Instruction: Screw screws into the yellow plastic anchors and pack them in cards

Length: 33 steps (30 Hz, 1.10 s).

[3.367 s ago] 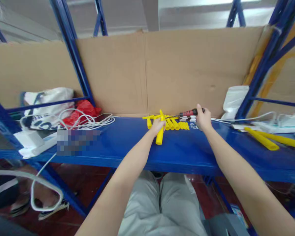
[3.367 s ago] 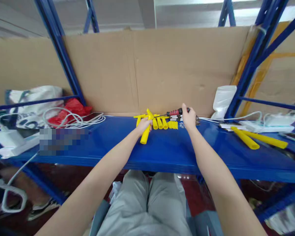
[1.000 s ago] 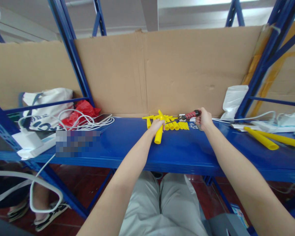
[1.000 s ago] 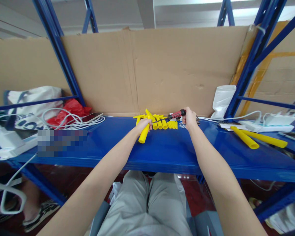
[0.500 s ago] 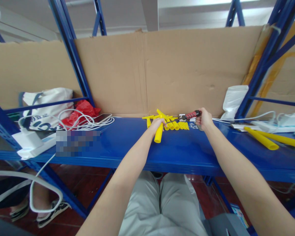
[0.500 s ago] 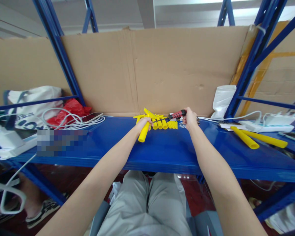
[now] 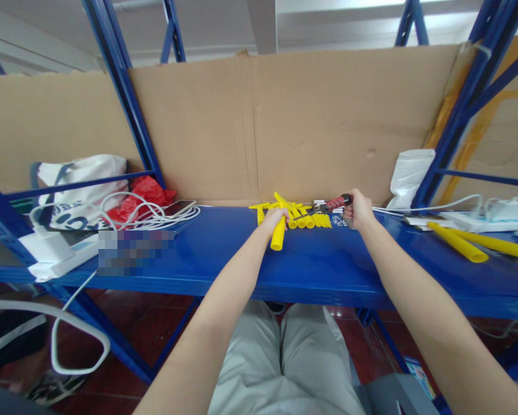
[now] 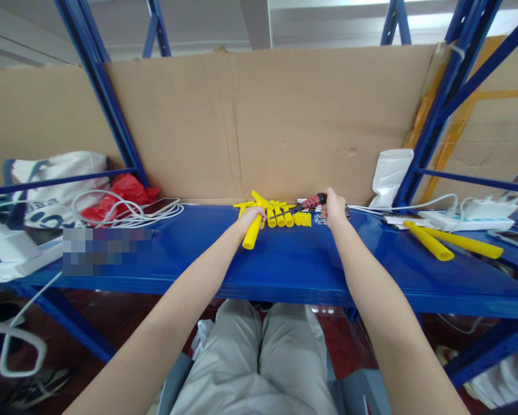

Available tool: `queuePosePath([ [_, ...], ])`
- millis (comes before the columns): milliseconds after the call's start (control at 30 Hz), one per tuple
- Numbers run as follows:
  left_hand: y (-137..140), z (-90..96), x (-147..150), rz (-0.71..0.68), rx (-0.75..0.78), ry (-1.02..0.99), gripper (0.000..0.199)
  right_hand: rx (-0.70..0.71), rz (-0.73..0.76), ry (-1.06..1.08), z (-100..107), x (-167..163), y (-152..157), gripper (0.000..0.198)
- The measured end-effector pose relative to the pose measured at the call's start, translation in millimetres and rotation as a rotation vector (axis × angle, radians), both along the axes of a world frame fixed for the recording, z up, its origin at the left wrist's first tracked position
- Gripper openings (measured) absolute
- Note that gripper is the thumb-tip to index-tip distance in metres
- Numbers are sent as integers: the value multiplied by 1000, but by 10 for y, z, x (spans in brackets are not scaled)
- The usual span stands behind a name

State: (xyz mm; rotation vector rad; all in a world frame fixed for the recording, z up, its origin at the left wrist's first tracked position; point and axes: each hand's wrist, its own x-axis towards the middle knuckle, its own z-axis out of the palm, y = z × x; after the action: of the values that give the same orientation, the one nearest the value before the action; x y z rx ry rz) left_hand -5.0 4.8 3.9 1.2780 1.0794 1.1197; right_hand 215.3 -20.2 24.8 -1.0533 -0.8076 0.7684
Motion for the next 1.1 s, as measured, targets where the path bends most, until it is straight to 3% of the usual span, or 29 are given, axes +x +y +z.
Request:
queuePosePath([
  [100, 1, -1, 0, 8, 0, -11, 12, -40, -52, 8, 27, -50, -43, 29],
  [200, -6, 1, 1, 2, 11, -29, 12, -94, -4, -96, 19, -95, -49, 28],
  [367, -21, 7, 17, 6, 16, -3, 11, -257, 178, -336, -4, -151, -79, 27],
  [600, -48, 22, 40, -21, 31, -11, 8, -348, 613, -678, -73, -118, -138, 36],
  [767, -72, 21, 60, -22, 33, 15, 13, -376, 677, -988, -124, -211, -158, 43],
  [900, -69, -4, 89, -43, 37, 52, 13, -312, 594, -1146, -151, -273, -119, 43],
  [1033, -65, -26, 113, -77, 73, 70, 10, -38, 390, -1146, -180, -331, -31, 35],
  [1100, -74, -27, 123, -91, 85, 77, 7, 89, 378, -1072, -208, -382, 9, 33],
])
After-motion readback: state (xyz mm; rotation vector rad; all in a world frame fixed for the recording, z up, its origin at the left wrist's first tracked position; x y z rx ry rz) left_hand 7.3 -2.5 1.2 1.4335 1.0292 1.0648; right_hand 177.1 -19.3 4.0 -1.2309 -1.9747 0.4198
